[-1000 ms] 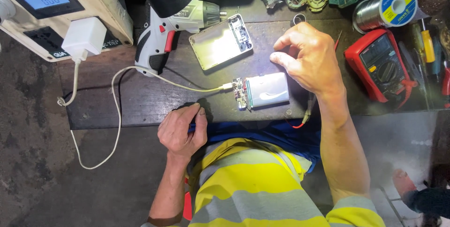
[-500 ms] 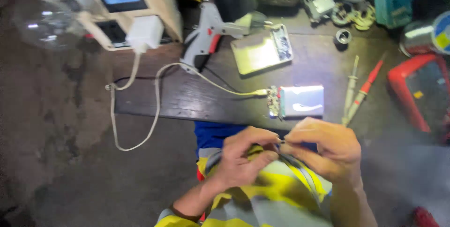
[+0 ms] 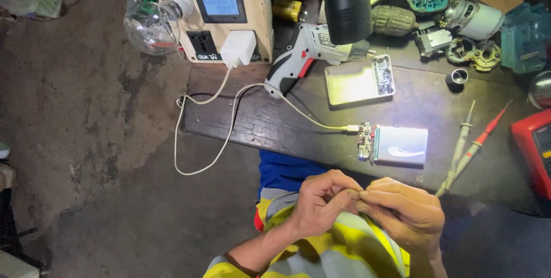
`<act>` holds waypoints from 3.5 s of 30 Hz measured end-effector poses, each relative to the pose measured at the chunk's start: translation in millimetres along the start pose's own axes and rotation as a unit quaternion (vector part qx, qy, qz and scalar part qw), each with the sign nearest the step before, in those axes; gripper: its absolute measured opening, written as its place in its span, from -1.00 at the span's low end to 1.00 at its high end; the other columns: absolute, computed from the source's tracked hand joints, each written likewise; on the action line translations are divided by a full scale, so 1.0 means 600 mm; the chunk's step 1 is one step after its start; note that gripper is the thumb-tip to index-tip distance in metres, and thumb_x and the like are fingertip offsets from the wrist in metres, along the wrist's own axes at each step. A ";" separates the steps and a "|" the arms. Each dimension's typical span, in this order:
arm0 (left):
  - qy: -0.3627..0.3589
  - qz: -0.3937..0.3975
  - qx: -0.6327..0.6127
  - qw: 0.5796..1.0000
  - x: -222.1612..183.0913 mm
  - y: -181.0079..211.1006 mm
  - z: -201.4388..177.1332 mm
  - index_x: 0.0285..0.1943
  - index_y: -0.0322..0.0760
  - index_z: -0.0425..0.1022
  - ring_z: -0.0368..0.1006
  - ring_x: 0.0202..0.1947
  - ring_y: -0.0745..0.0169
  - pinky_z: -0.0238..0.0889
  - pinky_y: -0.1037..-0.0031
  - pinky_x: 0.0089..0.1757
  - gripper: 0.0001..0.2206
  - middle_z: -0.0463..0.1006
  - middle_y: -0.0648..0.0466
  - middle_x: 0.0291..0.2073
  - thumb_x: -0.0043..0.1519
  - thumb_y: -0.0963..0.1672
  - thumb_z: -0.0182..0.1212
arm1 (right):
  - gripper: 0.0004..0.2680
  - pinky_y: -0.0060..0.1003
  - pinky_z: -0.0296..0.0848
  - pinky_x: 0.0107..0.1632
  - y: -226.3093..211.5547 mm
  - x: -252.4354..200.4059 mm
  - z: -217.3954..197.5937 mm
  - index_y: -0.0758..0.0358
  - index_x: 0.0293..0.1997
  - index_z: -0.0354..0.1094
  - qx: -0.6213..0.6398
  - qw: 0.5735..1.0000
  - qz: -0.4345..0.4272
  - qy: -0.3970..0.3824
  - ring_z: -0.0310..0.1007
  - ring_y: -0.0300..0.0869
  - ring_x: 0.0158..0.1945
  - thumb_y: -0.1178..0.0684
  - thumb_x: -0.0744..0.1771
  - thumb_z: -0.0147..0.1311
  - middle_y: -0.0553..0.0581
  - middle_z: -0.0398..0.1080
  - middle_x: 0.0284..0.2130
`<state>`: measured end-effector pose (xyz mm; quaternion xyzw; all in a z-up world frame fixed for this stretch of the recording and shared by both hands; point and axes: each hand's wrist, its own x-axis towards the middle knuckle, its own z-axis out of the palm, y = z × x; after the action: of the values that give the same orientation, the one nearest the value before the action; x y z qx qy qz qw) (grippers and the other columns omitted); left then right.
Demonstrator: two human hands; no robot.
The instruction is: Inspecting and repairing a small electronic circuit board and battery assembly, likely from a power bank.
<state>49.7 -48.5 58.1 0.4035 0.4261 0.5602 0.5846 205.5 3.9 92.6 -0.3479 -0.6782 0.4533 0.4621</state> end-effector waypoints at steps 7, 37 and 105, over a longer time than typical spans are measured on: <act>0.050 -0.021 -0.019 0.998 0.016 -0.019 0.000 -0.22 -0.45 0.57 0.30 -0.64 0.50 0.26 0.67 -0.49 -0.90 0.50 0.05 -0.70 0.33 -0.24 0.18 | -0.93 -0.05 0.60 -0.36 0.038 0.007 -0.016 0.53 -0.31 0.52 0.014 0.998 -0.054 -0.042 0.54 0.16 -0.48 0.38 0.22 0.26 0.34 0.52 -0.45; 0.083 -0.055 -0.062 0.993 0.054 -0.005 0.032 -0.42 -0.45 0.49 0.30 -0.76 0.41 0.27 0.65 -0.52 -0.78 0.39 -0.03 -0.84 0.34 -0.25 0.14 | -0.97 -0.05 0.57 -0.28 0.068 0.016 -0.041 0.45 -0.31 0.55 -0.133 0.980 -0.152 0.001 0.53 0.14 -0.42 0.33 0.26 0.27 0.34 0.52 -0.39; 0.129 0.317 0.404 0.849 0.159 -0.032 -0.008 -0.31 -0.19 0.59 0.28 -0.53 0.14 0.25 0.48 -0.35 -0.95 0.42 0.14 -0.38 0.18 -0.21 0.36 | -0.93 -0.02 0.56 -0.20 0.116 0.145 -0.088 0.47 -0.24 0.56 -0.111 0.965 -0.189 -0.143 0.57 0.12 -0.33 0.36 0.33 0.14 0.32 0.56 -0.29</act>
<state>52.1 45.8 34.0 0.6415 0.5351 0.5404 0.1008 230.4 121.3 63.2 -0.1945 -0.8367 0.3242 0.3961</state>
